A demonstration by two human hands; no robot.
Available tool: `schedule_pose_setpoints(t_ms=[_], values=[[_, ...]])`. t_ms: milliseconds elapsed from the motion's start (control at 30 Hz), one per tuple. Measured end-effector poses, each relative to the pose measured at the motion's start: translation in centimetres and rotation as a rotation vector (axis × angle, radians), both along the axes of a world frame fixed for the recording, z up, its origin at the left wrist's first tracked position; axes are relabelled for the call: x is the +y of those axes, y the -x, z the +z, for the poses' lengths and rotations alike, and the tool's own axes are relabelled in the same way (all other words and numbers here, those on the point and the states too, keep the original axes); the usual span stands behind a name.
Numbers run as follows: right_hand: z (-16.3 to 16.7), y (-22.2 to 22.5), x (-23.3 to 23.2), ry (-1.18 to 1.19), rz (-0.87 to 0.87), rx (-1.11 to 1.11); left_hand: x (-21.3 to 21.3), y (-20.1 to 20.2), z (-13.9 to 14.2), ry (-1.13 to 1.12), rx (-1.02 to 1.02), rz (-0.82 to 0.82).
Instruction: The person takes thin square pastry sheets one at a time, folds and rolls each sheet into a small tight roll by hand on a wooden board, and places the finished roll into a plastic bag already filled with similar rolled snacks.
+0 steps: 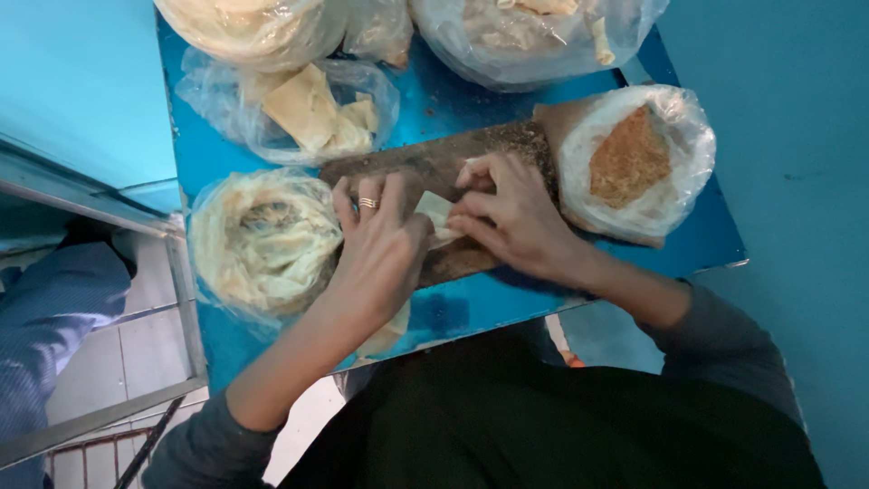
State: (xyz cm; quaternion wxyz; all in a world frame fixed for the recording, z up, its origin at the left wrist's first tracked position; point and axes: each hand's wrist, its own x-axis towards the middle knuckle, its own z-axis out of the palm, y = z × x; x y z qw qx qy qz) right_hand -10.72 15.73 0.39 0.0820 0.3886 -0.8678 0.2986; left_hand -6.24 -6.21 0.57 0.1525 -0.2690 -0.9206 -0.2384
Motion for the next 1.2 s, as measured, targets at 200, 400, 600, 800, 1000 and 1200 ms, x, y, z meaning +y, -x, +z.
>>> schedule_pose_setpoints(t_ms=[200,400,600,800,1000,1200], values=[[0.1,-0.9,-0.6,-0.058,-0.053,0.159,0.2,0.6,-0.3,-0.009,-0.046,0.022],[-0.3,1.0,-0.3,-0.019,-0.037,-0.094,0.6,0.7,-0.6,-0.137,-0.007,0.060],[-0.1,0.8,-0.9,0.068,-0.064,-0.089,0.6,0.5,-1.1,-0.241,-0.068,0.145],[0.3,-1.1,-0.3,-0.086,-0.080,0.180,0.0,0.9,-1.2,-0.200,0.070,0.105],[0.3,-0.2,-0.3,-0.081,-0.074,0.177,-0.3,0.3,-0.9,-0.071,0.119,0.045],[0.4,0.5,-0.5,-0.046,-0.108,-0.022,-0.2,0.3,-1.1,-0.053,0.145,0.023]])
